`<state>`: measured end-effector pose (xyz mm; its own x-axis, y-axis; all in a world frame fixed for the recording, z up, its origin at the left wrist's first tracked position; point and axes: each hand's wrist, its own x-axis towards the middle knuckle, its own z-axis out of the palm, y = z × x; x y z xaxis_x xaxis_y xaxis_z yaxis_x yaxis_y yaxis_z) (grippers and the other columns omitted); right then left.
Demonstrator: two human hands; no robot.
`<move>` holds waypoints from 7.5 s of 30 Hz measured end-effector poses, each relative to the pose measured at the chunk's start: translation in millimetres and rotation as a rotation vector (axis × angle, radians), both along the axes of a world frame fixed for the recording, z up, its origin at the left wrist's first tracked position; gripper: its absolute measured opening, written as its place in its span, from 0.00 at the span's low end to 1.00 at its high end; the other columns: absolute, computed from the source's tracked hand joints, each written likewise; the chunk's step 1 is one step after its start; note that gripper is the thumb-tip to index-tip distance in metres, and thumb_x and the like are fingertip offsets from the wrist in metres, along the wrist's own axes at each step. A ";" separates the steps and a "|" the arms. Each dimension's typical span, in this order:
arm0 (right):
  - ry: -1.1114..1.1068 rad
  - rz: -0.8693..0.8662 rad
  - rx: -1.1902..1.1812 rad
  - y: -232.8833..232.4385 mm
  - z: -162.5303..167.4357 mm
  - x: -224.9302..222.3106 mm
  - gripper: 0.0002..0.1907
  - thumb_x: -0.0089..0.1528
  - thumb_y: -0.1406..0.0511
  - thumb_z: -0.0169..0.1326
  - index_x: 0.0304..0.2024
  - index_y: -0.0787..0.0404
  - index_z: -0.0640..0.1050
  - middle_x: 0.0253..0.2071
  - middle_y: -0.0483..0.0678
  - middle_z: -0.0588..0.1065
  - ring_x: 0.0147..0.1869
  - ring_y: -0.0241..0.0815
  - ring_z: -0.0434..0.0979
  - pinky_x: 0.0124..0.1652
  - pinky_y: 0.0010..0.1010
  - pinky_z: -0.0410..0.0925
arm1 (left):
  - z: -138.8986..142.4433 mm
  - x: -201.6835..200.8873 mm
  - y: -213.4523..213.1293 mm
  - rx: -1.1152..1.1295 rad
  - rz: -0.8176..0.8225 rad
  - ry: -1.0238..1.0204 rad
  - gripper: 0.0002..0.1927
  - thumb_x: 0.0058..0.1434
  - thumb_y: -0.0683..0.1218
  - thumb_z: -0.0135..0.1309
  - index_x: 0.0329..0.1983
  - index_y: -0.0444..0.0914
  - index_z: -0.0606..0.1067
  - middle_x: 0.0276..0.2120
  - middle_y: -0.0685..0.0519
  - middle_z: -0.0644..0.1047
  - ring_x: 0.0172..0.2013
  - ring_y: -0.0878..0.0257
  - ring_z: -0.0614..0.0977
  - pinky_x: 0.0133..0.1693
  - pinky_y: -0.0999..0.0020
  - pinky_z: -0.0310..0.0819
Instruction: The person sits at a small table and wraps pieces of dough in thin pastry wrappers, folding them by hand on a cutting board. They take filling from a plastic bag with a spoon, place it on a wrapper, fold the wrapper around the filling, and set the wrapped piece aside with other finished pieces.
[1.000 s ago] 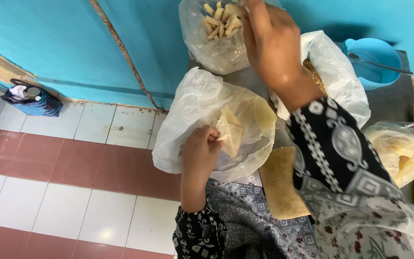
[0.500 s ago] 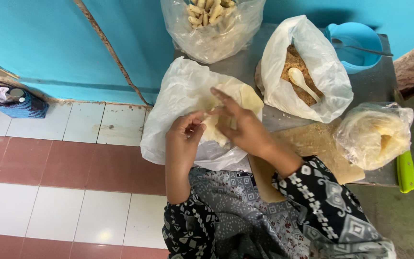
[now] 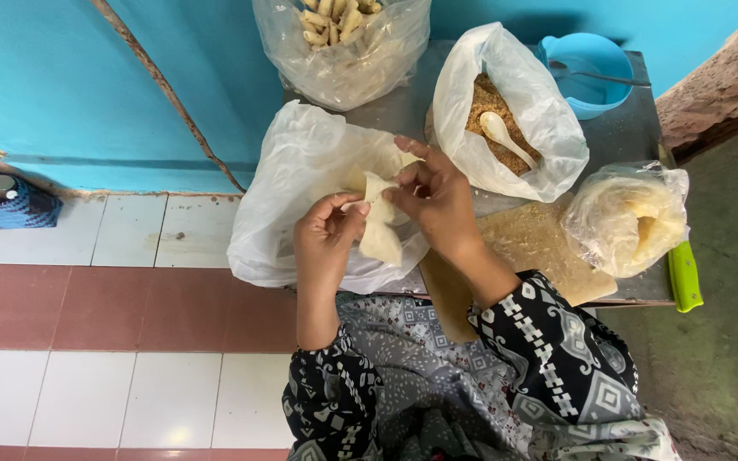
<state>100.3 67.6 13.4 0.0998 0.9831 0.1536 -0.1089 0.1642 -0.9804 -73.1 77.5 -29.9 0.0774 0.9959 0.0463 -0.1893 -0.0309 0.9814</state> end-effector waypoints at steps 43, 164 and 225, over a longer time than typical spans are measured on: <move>-1.564 -0.836 -0.272 -163.1 -10.7 195.4 0.25 0.57 0.72 0.52 0.56 0.53 0.82 0.45 0.56 0.70 0.48 0.56 0.73 0.43 0.45 0.69 | 11.9 97.4 -120.3 0.408 -0.160 1.046 0.10 0.64 0.47 0.56 0.44 0.38 0.74 0.36 0.45 0.79 0.33 0.44 0.83 0.31 0.53 0.77; -1.173 -0.363 0.217 -197.5 -2.8 106.8 0.17 0.55 0.77 0.55 0.48 0.68 0.77 0.46 0.58 0.76 0.49 0.60 0.78 0.48 0.41 0.72 | 0.6 102.8 -110.5 0.295 -0.110 0.541 0.14 0.62 0.36 0.56 0.52 0.34 0.73 0.40 0.47 0.77 0.32 0.59 0.83 0.33 0.66 0.79; -1.171 -0.235 0.189 -158.9 4.8 95.0 0.18 0.56 0.71 0.62 0.49 0.63 0.77 0.45 0.54 0.78 0.47 0.56 0.77 0.46 0.42 0.69 | 24.8 88.3 -84.0 0.718 -0.405 0.748 0.06 0.61 0.42 0.60 0.40 0.37 0.78 0.41 0.52 0.75 0.42 0.50 0.80 0.41 0.57 0.75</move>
<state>195.3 -91.4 18.3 -0.0230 0.9120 0.4096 0.8809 0.2122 -0.4230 15.3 -6.4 -5.1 0.6400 0.6513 0.4077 0.3178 -0.7075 0.6312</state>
